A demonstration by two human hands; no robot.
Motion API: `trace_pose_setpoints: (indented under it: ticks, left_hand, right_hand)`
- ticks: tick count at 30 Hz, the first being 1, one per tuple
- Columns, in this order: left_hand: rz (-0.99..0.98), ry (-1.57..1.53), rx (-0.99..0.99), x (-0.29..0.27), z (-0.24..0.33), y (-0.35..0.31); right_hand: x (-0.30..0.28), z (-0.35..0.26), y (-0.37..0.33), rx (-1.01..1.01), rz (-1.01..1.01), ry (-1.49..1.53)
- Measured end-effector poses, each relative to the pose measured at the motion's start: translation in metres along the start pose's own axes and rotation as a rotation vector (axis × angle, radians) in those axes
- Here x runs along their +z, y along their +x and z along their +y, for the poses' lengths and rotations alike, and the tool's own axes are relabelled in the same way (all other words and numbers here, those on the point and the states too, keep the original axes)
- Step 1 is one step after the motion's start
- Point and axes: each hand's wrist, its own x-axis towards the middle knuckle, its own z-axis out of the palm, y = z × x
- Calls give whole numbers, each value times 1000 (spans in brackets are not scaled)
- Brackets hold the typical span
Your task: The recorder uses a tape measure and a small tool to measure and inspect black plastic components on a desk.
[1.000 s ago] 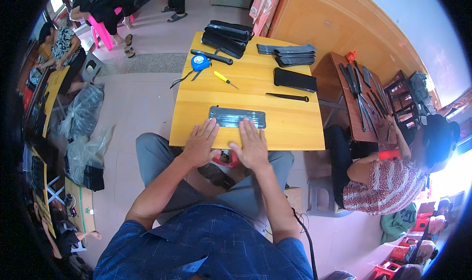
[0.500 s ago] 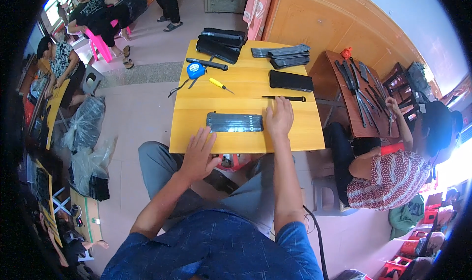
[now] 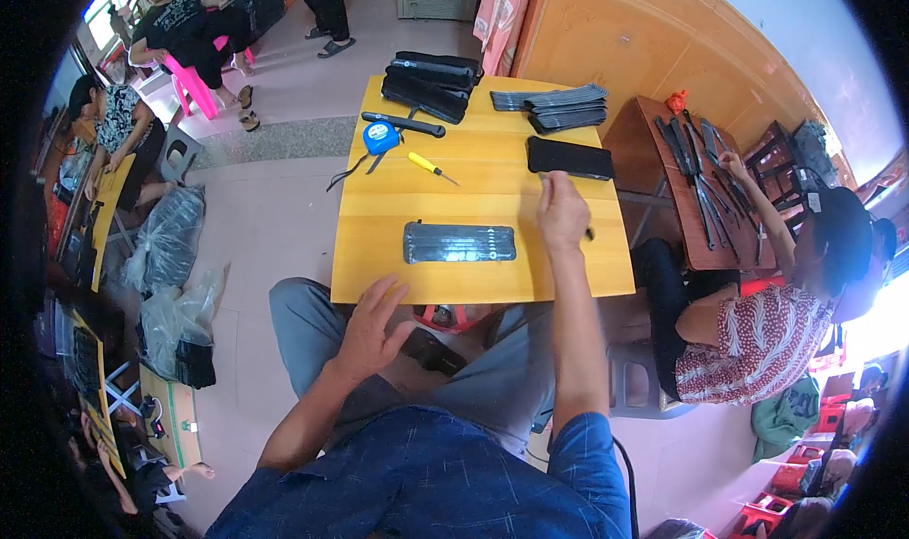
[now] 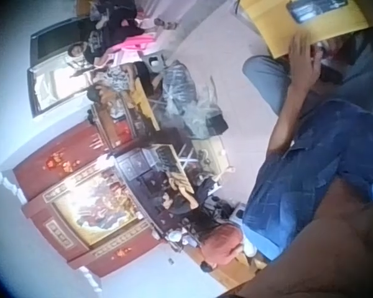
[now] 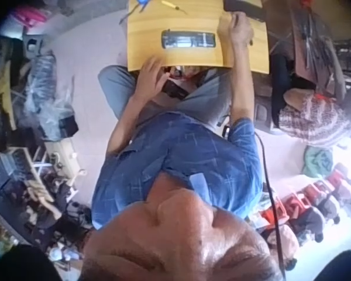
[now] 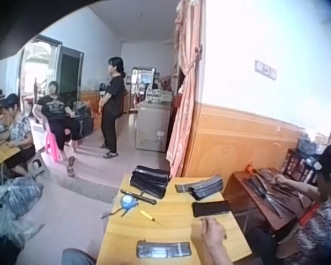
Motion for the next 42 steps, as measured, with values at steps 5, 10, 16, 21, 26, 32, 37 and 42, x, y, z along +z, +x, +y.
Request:
trace_pose_setpoints:
  ticks: [5, 10, 16, 21, 26, 32, 37, 42]
  left_hand:
    - [90, -257, 32, -2, 31, 21]
    - [76, -583, -14, 13, 77, 46]
    - [-223, -1104, -371, 33, 70, 28]
    - [-140, -1026, -541, 29, 38, 16]
    - [-44, -1012, -600, 23, 10, 18]
    - [-36, -1038, -766, 18, -13, 32]
    - [-17, -835, -791, 19, -36, 52]
    - [32, -701, -746, 28, -55, 62]
  right_hand:
    - [-117, -80, 0, 147, 143, 685]
    - [-160, -112, -31, 366, 77, 1211]
    - [-130, -100, -75, 667, 109, 1407]
    - [-115, -92, -105, 786, 83, 1273]
    - [-94, -67, -129, 758, -34, 1158]
    - [-75, -60, -128, 769, -148, 1064]
    - [-55, -52, -119, 759, -242, 974]
    - [-30, -36, -113, 667, -326, 906]
